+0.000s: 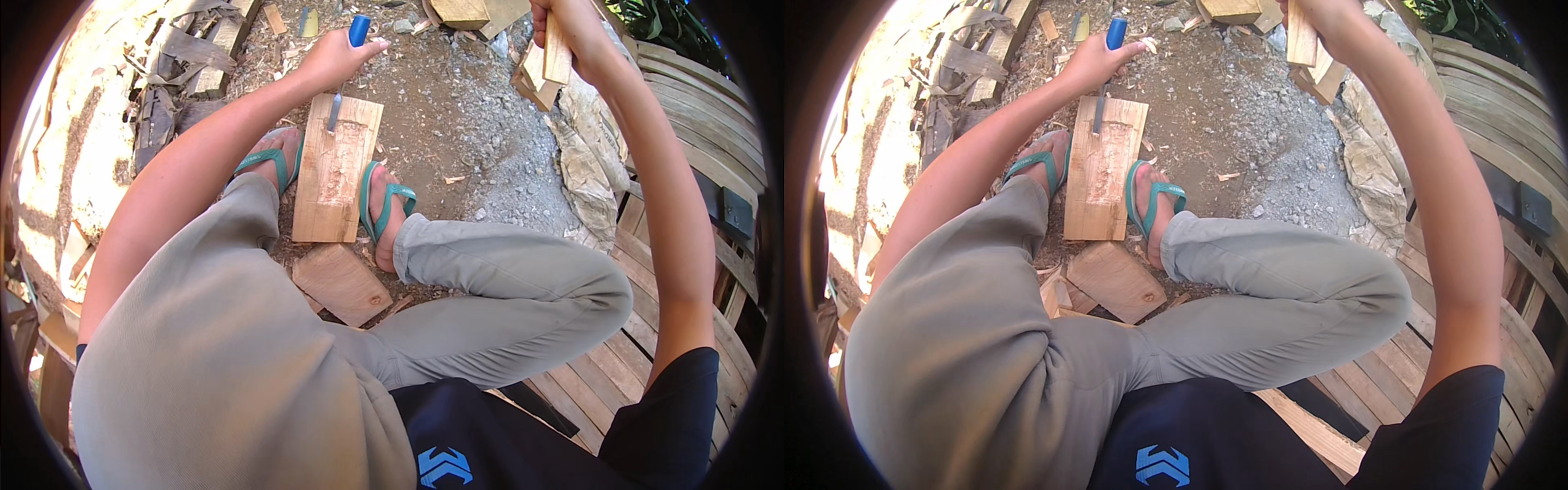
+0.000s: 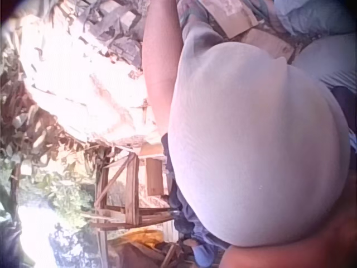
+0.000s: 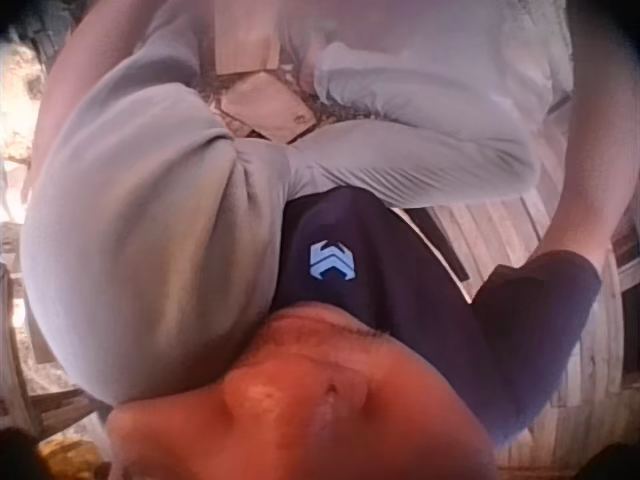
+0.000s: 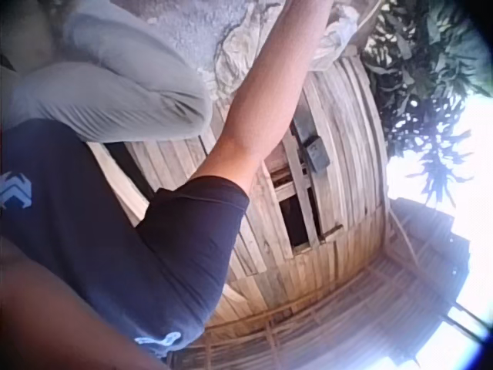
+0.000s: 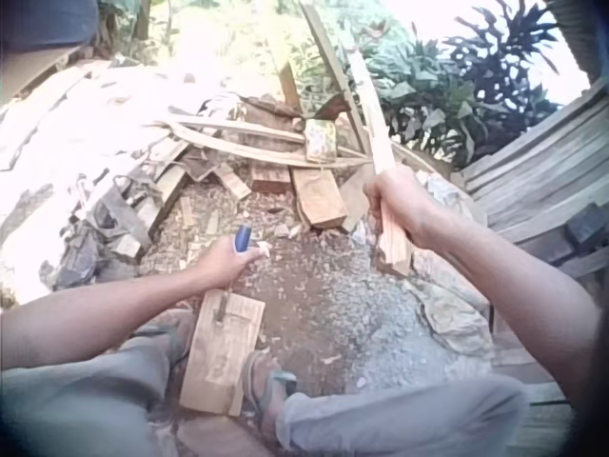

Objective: The person is using a chisel and a piece of scrap wood as a mallet to carve a rectangular groove into a larger block of wood.

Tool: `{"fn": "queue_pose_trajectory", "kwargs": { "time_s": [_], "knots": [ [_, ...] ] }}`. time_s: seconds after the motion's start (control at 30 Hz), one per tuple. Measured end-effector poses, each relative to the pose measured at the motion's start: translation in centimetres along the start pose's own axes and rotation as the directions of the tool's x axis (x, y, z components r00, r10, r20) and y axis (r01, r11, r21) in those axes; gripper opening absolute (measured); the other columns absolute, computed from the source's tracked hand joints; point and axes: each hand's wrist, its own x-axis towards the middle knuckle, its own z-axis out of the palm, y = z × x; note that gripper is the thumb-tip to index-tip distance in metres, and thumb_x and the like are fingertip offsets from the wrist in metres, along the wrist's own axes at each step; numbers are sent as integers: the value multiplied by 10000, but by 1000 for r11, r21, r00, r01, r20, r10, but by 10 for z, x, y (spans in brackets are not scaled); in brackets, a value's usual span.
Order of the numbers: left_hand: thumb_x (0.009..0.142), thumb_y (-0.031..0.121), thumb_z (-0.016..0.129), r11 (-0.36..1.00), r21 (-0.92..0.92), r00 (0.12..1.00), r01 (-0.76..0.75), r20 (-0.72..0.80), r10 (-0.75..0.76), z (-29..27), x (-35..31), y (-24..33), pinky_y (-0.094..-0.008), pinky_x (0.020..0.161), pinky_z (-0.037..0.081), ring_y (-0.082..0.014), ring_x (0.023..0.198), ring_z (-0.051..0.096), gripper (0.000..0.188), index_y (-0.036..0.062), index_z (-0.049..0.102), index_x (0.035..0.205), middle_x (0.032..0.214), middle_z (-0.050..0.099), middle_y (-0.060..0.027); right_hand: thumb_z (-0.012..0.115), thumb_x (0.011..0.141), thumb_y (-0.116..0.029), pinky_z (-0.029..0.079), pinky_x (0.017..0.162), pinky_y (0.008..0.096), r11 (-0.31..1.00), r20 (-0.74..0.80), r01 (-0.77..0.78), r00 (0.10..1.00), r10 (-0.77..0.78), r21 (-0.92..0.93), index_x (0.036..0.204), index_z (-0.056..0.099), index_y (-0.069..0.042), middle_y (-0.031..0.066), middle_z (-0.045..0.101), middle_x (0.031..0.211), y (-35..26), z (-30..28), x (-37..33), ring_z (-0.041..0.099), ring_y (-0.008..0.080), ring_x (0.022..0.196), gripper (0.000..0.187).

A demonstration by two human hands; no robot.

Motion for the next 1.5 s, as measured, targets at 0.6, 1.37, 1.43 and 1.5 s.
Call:
{"fn": "queue_pose_trajectory", "kwargs": {
  "time_s": [0.6, 1.37, 1.43, 1.5],
  "knots": [
    [924, 574, 600, 970, 223, 994, 95, 23, -103, -6, 0, 7, -459, 692, 539, -305, 685, 705, 577, 16, 679, 796, 712, 689, -146, 567, 701, -138, 387, 477, 292, 940, 268, -144, 935, 231, -310, 862, 530, -46, 16, 480, 662, 6, -5, -5, 458, 125, 524, 189],
    [911, 620, 578, 940, 326, 991, 103, 47, -125, -1, -18, 20, -499, 840, 540, -359, 867, 745, 590, 46, 717, 914, 860, 747, -187, 599, 764, -168, 428, 515, 276, 990, -63, -138, 988, 138, -3, 841, 546, -47, 23, 520, 680, 16, -10, -5, 504, 111, 556, 153],
    [913, 623, 578, 932, 341, 990, 123, 22, -139, -4, -20, 16, -499, 839, 538, -359, 865, 743, 589, 50, 715, 922, 857, 747, -181, 610, 759, -137, 439, 507, 305, 988, 15, -153, 988, 153, -26, 866, 526, -22, 48, 524, 689, 28, 32, -34, 512, 145, 559, 179],
    [927, 608, 570, 932, 353, 997, 81, -18, -80, -2, -31, 9, -503, 850, 533, -356, 867, 741, 573, 53, 711, 962, 850, 746, -168, 579, 691, -83, 423, 487, 313, 935, 406, -205, 858, 314, -290, 928, 540, 6, 49, 530, 695, 13, 55, -72, 514, 147, 569, 256]
  ]
}}
